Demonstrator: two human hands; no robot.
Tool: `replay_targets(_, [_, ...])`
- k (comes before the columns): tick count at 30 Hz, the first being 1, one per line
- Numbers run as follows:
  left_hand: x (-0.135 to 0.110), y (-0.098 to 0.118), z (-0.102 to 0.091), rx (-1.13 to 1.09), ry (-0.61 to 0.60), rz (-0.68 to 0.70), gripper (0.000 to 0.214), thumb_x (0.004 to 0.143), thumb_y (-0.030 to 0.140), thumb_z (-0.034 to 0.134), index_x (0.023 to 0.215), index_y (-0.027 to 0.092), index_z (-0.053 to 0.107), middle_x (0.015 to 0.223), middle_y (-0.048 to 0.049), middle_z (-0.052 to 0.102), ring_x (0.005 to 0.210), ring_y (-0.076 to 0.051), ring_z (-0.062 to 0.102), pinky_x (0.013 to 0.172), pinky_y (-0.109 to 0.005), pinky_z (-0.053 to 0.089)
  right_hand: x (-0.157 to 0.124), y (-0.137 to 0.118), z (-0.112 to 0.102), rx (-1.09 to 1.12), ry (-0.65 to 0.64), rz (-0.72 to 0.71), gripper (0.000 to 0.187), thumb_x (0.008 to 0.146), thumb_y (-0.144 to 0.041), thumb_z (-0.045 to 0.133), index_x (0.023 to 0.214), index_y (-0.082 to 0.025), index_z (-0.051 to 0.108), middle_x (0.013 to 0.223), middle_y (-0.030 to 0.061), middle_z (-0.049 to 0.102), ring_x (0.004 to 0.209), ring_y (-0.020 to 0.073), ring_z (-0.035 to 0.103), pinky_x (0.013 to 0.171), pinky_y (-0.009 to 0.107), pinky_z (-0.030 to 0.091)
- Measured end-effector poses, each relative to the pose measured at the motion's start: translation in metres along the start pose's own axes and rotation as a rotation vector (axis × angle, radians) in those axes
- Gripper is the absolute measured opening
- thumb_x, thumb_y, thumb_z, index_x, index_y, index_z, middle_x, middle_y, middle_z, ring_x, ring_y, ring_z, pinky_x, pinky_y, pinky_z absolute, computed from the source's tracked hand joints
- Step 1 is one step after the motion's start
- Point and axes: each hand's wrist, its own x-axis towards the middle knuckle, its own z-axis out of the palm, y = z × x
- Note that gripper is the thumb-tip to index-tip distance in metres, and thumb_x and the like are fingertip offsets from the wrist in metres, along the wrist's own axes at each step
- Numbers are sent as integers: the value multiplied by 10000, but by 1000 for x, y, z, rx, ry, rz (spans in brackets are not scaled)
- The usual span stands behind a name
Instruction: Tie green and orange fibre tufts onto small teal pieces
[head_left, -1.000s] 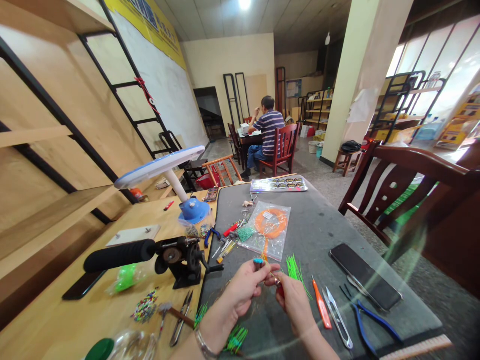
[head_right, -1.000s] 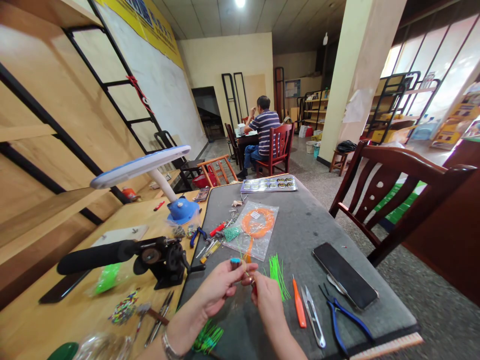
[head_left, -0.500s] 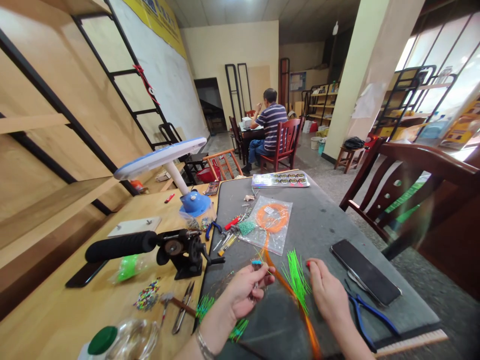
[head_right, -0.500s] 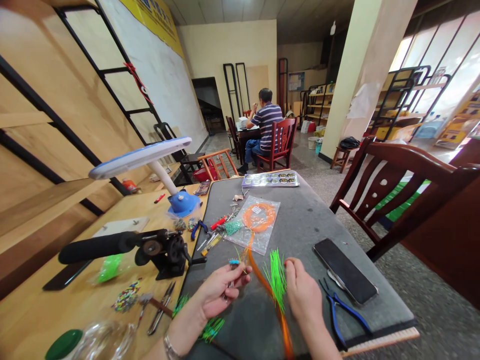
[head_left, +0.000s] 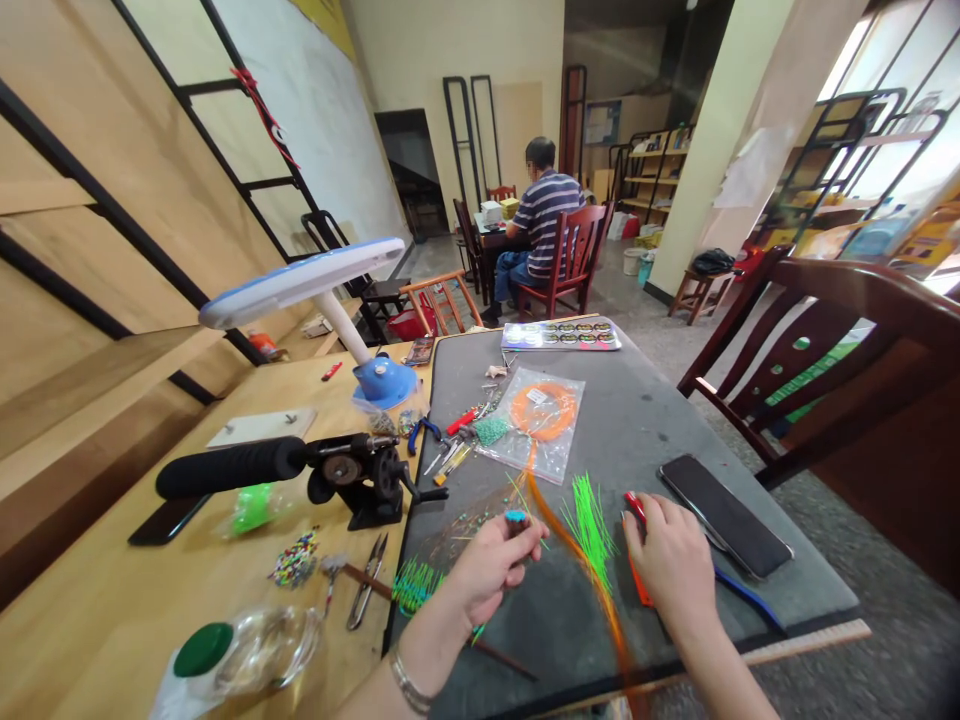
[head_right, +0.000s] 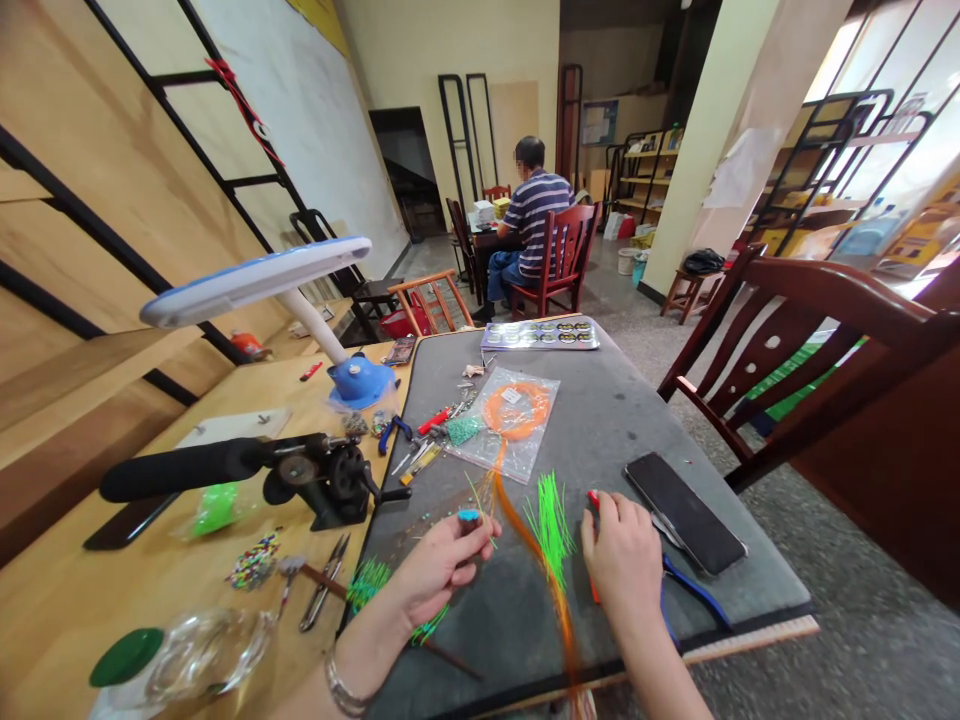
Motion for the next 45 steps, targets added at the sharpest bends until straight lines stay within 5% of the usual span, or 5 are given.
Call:
replay_targets(8, [-4, 0, 6, 261, -75, -39, 376, 672, 454, 742, 775, 123, 596, 604, 38, 482, 469, -34, 318, 387, -171, 133, -2, -58, -15, 1198, -558, 320, 367, 783, -505, 551, 869, -171, 677, 656, 14, 636, 577, 150, 544, 526, 250, 399])
replay_targets(19, [-9, -6, 7, 355, -49, -84, 387, 646, 463, 741, 695, 136, 540, 569, 48, 487, 450, -38, 334, 408, -191, 177, -6, -93, -14, 1506, -657, 557, 323, 677, -459, 692, 628, -175, 546, 494, -78, 446, 436, 56, 304, 416, 193, 208])
replay_targets(25, [-15, -11, 11, 266, -76, -112, 375, 638, 439, 752, 685, 140, 531, 578, 55, 463, 443, -27, 286, 399, -188, 131, -8, -85, -20, 1360, -595, 464, 287, 743, -459, 614, 715, -173, 605, 512, -53, 508, 459, 90, 428, 461, 207, 328])
replay_targets(35, [-27, -14, 2, 211, -53, -99, 355, 639, 414, 767, 737, 124, 586, 614, 35, 483, 488, -39, 326, 397, -171, 142, -73, -36, -33, 249, -429, -85, 295, 880, -266, 410, 1004, -206, 671, 863, 60, 726, 743, 191, 689, 626, 251, 464])
replay_targets(45, [-37, -18, -7, 222, -55, -82, 356, 654, 430, 750, 742, 127, 586, 608, 39, 472, 486, -42, 310, 400, -179, 146, -89, -57, -41, 334, -587, -81, 249, 878, -300, 438, 930, -226, 671, 674, 20, 696, 611, 174, 651, 567, 245, 420])
